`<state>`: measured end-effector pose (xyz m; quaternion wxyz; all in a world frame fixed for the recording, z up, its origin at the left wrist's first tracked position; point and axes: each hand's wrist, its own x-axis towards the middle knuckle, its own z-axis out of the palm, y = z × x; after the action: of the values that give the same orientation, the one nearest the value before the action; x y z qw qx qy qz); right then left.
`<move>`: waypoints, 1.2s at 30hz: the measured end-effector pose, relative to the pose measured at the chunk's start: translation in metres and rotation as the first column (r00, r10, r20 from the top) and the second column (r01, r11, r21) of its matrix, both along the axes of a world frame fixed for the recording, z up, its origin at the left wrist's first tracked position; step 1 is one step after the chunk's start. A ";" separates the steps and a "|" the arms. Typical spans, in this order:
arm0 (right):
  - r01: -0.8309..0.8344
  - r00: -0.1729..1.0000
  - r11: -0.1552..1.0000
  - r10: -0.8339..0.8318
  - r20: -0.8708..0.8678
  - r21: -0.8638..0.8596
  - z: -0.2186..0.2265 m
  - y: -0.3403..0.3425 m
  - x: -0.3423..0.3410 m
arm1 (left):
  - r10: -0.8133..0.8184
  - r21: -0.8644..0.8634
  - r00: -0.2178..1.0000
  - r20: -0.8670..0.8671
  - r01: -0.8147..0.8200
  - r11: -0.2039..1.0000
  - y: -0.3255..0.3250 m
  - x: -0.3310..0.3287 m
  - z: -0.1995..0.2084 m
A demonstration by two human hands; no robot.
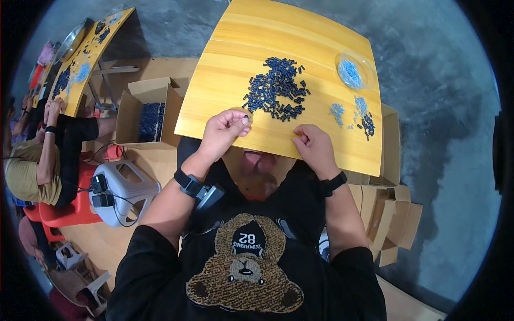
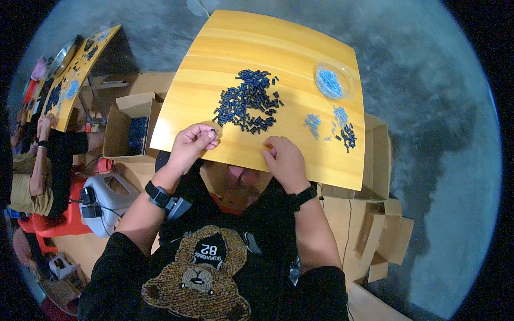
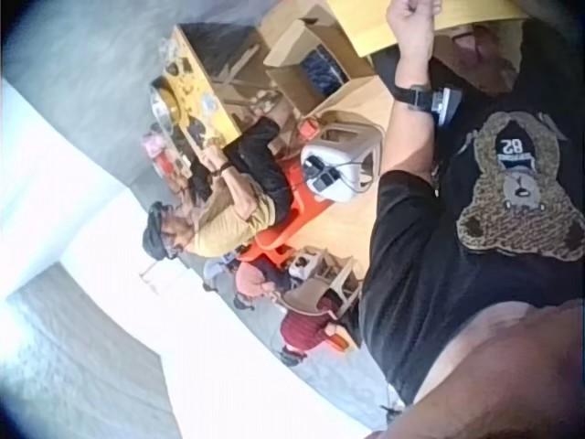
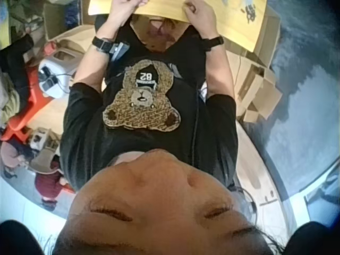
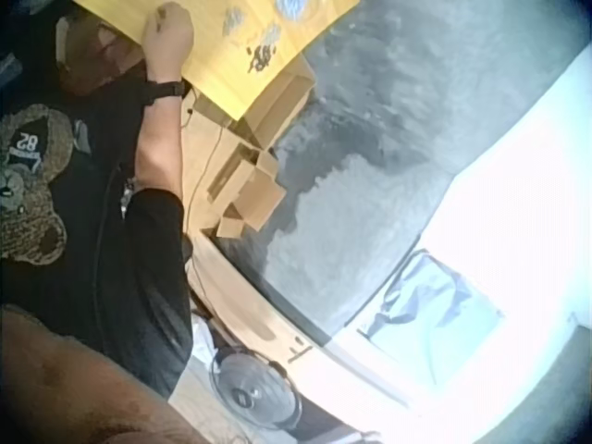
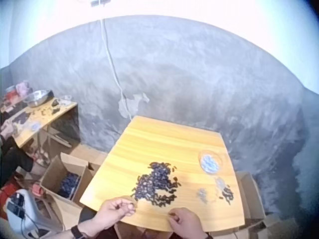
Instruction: Manual assembly and sorting of small black and light blue plastic components at a workstation.
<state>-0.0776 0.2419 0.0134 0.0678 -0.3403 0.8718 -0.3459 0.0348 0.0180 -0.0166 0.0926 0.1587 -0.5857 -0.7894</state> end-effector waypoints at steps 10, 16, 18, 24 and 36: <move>0.109 0.992 0.991 -0.114 0.062 0.079 0.000 -0.005 -0.003 | -0.065 -0.139 0.995 -0.074 0.054 0.989 -0.002 0.006 -0.010; 0.074 0.992 0.993 -0.082 -0.092 -0.088 -0.019 -0.005 -0.003 | -0.044 -0.202 0.998 -0.043 0.035 0.979 -0.004 0.009 -0.005; 0.091 0.990 0.991 -0.101 -0.096 -0.101 -0.018 -0.008 -0.001 | -0.043 -0.191 0.999 -0.033 0.036 0.981 -0.007 0.012 -0.005; 0.042 0.998 0.997 -0.045 -0.053 -0.059 -0.012 0.006 -0.007 | -0.063 -0.144 0.997 -0.041 0.057 0.988 -0.001 0.005 -0.002; 0.320 0.947 0.925 -0.308 0.091 -0.202 -0.003 0.078 -0.053 | -0.067 -0.190 0.998 -0.003 0.065 0.980 -0.004 0.004 -0.005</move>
<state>-0.1306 0.3198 0.0107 -0.0007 -0.1915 0.8703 -0.4538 0.0393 0.0143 -0.0214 0.0839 0.1258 -0.6626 -0.7335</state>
